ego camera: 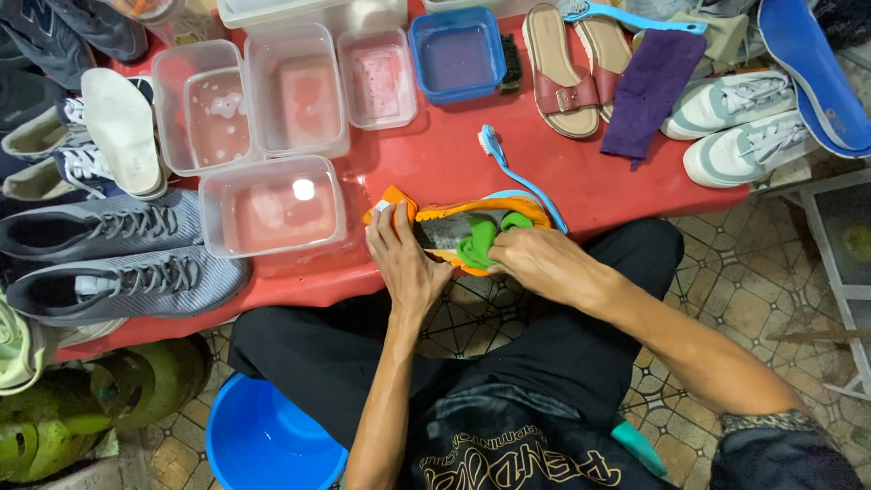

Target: The person cleans an orange and blue shoe using a toothbrush and a green cloth. They scrub the exterior and interior surfaces, dip the brush into water containers, and wipe the shoe with the cloth.

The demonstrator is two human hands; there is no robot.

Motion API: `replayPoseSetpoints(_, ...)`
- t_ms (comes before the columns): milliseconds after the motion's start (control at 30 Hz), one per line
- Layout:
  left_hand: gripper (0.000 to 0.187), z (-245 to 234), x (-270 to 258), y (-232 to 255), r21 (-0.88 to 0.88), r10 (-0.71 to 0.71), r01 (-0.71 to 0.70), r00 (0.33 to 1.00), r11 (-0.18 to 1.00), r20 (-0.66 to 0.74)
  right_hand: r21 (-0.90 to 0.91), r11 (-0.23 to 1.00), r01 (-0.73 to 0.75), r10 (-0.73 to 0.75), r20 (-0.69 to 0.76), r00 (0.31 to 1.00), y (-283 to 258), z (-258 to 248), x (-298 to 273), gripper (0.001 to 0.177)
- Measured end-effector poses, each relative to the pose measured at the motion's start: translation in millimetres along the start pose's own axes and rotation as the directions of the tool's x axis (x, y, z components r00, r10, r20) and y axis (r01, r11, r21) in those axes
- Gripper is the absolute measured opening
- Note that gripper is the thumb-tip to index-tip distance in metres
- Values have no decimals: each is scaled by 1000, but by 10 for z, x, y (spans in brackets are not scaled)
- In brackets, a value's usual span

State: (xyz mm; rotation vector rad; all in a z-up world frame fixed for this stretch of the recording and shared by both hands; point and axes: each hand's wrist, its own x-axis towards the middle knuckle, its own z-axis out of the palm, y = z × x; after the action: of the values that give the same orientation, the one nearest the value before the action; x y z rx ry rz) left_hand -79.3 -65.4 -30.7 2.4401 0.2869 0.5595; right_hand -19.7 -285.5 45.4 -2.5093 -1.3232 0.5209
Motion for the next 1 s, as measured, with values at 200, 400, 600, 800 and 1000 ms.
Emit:
replayPoseSetpoints(200, 115, -72, 26, 44, 6, 5, -5, 1000, 1000, 23, -3, 995, 95, -95, -100, 990, 282, -199, -342, 8)
replayPoseSetpoints(400, 113, -79, -10, -67, 37, 119, -118, 993, 992, -12, 337, 931, -137, 249, -315, 916, 513, -824, -706, 28)
replayPoseSetpoints(600, 97, -280, -99, -103, -310, 182, -192, 981, 931, -61, 285, 897, -337, 427, -755, 498, 1939, -329, -944, 21)
replayPoseSetpoints(800, 33, -231, -184, -146, -123, 50, -93, 946, 988, -320, 133, 744, -655, 472, -798, 374, 2972, 160, -870, 63)
replayPoseSetpoints(1000, 47, -185, -33, -105, -44, -173, 167, 962, 985, -213, -212, 548, -809, 410, -775, 481, 1965, 47, -540, 50)
